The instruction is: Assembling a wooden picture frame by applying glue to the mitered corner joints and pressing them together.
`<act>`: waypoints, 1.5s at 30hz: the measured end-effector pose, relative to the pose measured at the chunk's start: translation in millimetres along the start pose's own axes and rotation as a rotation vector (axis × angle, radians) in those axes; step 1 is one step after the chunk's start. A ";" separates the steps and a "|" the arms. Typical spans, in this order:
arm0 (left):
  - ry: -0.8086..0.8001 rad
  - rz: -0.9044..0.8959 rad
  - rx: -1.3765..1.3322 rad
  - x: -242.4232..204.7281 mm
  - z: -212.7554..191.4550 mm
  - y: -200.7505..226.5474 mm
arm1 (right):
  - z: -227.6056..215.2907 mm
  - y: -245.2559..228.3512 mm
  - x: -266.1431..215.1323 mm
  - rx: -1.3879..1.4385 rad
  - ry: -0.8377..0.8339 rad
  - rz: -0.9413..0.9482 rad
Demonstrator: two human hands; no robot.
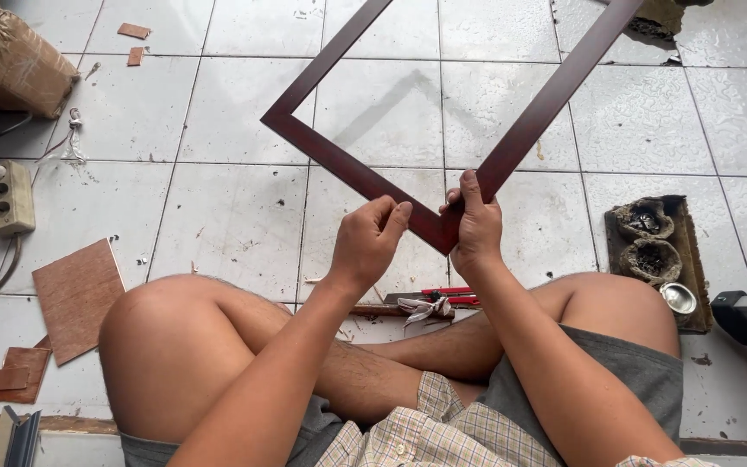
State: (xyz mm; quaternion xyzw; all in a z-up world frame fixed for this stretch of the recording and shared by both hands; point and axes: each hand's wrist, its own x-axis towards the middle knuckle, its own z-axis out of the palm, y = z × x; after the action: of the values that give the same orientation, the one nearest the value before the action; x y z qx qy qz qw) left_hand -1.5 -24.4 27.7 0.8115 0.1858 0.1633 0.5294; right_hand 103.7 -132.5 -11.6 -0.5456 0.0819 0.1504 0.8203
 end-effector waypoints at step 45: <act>0.067 -0.519 -1.168 60.5 -19.5 -75.3 | -9.6 6.4 -6.6 -0.088 -0.424 0.155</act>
State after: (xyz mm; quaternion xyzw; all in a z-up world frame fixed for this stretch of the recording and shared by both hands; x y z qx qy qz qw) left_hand 32.9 47.8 -29.8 0.3121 0.2731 0.1291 0.9007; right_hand 95.6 -140.1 -19.0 -0.5293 -0.0574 0.3279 0.7804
